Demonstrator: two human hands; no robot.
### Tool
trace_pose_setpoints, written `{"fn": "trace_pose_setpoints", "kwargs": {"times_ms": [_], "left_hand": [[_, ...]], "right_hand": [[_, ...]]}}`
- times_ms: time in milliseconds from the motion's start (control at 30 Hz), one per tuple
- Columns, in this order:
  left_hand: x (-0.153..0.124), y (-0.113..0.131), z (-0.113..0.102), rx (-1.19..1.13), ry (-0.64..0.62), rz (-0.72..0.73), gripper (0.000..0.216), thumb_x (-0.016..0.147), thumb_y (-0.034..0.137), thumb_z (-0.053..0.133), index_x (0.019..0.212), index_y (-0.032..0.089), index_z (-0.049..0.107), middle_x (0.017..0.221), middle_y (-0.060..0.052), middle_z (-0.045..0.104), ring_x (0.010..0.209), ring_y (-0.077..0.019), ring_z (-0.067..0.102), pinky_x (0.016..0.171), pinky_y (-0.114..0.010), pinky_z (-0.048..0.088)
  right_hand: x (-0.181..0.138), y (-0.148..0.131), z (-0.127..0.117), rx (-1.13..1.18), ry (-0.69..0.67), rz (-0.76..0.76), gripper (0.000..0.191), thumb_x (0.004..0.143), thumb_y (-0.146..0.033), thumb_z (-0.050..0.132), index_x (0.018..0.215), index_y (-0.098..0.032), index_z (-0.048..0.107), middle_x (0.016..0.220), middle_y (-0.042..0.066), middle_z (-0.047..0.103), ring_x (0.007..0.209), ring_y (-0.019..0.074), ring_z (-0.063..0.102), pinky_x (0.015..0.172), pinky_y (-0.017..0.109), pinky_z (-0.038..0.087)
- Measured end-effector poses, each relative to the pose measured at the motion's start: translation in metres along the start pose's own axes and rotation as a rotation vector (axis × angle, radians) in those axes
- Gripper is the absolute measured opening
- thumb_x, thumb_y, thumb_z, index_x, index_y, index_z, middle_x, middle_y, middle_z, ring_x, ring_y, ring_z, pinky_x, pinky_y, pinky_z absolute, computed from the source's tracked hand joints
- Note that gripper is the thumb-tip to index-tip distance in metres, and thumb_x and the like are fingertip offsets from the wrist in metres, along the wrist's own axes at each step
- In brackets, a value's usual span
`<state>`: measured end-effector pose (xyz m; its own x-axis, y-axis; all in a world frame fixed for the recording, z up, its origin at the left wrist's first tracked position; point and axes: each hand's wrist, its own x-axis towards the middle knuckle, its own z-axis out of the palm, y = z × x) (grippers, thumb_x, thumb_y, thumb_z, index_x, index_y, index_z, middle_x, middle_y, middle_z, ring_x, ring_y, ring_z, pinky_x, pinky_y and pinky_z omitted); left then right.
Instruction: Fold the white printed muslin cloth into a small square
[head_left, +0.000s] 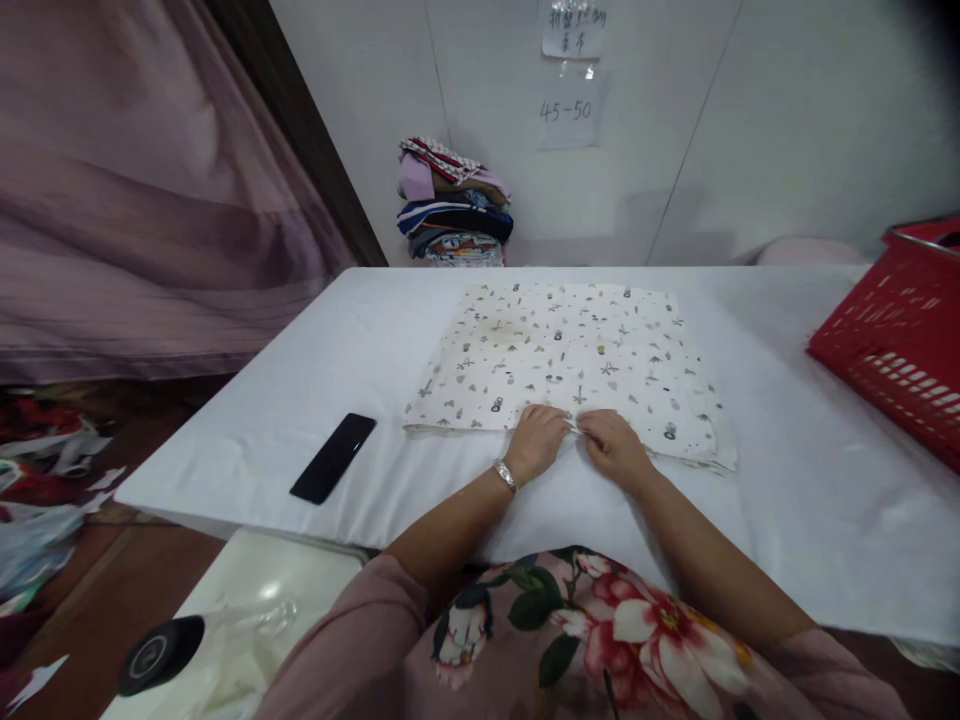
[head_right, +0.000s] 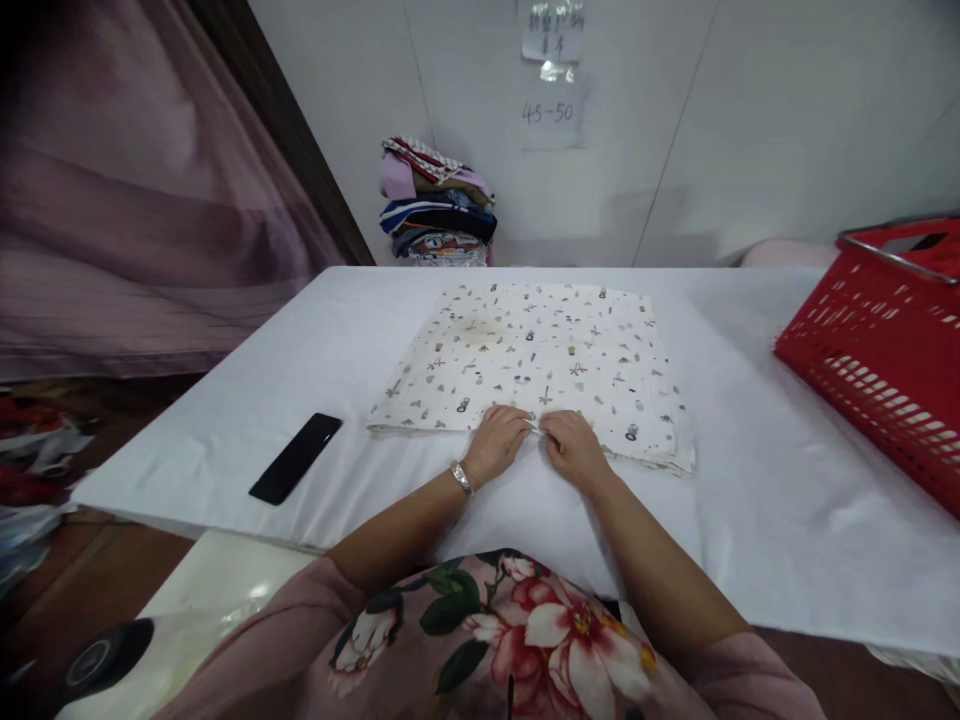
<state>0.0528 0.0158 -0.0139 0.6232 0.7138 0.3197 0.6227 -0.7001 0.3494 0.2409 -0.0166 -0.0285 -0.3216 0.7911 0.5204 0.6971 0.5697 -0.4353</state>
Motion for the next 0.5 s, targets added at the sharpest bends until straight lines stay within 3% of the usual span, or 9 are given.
{"fn": "trace_pose_setpoints", "kwargs": {"times_ms": [167, 500], "left_hand": [[0.0013, -0.0021, 0.0025, -0.026, 0.022, 0.002, 0.02, 0.094, 0.021, 0.041, 0.091, 0.02, 0.062, 0.104, -0.004, 0.065, 0.099, -0.0172, 0.056, 0.095, -0.037, 0.037], [-0.0001, -0.0038, 0.0085, -0.019, -0.033, -0.006, 0.016, 0.093, 0.019, 0.043, 0.097, 0.021, 0.058, 0.103, -0.004, 0.066, 0.099, -0.017, 0.058, 0.098, -0.038, 0.036]], "right_hand": [[-0.0007, 0.0001, 0.0007, -0.059, -0.025, 0.035, 0.02, 0.084, -0.017, 0.047, 0.098, -0.021, 0.061, 0.101, 0.008, 0.066, 0.096, 0.0239, 0.057, 0.083, 0.04, 0.044], [-0.0053, 0.0059, 0.0049, -0.156, -0.015, 0.104, 0.025, 0.09, -0.018, 0.043, 0.1, -0.021, 0.065, 0.092, 0.008, 0.069, 0.085, 0.0236, 0.06, 0.077, 0.038, 0.046]]}}
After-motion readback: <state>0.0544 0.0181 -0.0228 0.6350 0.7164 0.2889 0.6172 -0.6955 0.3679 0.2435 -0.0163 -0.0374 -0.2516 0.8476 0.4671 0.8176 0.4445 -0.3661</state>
